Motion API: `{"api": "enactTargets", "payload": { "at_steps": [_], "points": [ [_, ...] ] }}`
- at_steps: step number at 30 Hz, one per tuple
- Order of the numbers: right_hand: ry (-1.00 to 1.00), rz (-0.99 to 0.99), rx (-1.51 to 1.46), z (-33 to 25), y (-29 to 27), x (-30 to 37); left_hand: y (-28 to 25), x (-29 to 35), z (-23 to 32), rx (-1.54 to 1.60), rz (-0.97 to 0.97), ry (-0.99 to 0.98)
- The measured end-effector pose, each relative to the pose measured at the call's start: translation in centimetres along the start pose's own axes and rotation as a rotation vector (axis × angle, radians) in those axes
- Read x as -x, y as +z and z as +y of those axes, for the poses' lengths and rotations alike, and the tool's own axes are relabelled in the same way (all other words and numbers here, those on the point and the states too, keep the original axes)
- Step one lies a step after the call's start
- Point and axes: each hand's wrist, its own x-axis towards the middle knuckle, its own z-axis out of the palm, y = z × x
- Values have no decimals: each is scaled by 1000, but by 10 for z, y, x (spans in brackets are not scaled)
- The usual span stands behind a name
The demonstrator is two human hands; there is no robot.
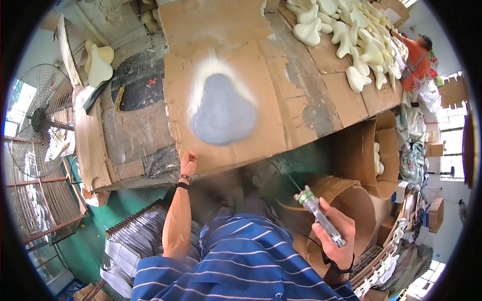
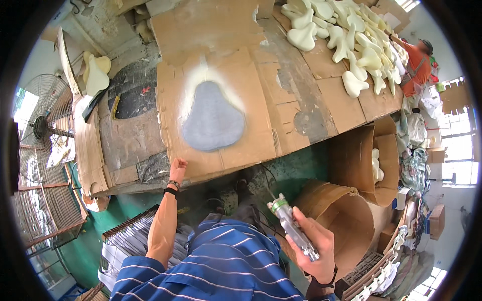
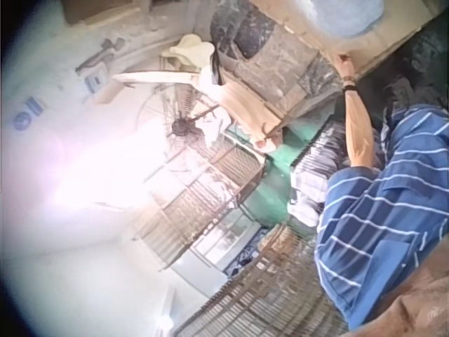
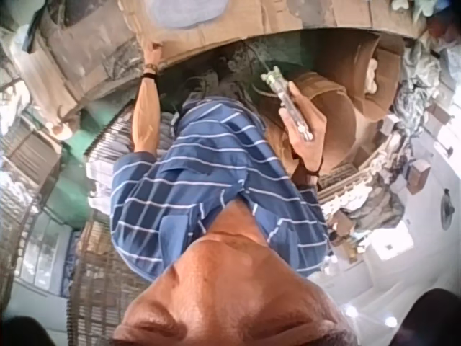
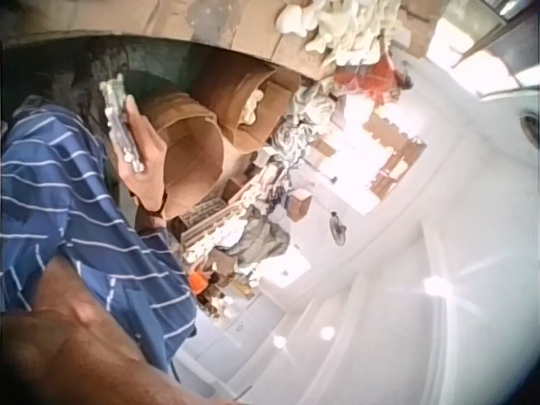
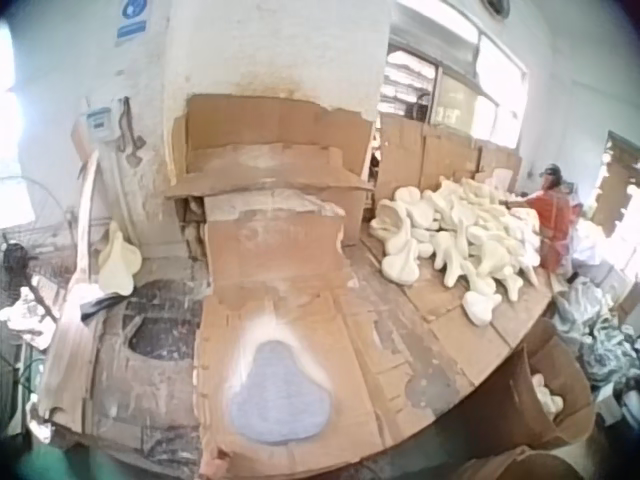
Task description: The person repeatedly picks up white, irregularly shaped objects from a metal rack and places them on a cardboard-covered workbench. They use a handheld spray gun to apply a grey coating to the objects, then return the finished items to the rack. This cycle is performed continuously throughout the video.
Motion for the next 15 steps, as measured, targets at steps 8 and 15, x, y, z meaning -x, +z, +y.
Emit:
{"api": "enactTargets", "payload": {
  "at_steps": [8,15],
  "points": [
    [-62,-39,-17,2,-9,-11,0,-4,-6,36,-7,27],
    [-5,-38,-23,8,-19,-11,2,-2,-5,-81,62,31]
  ]
}}
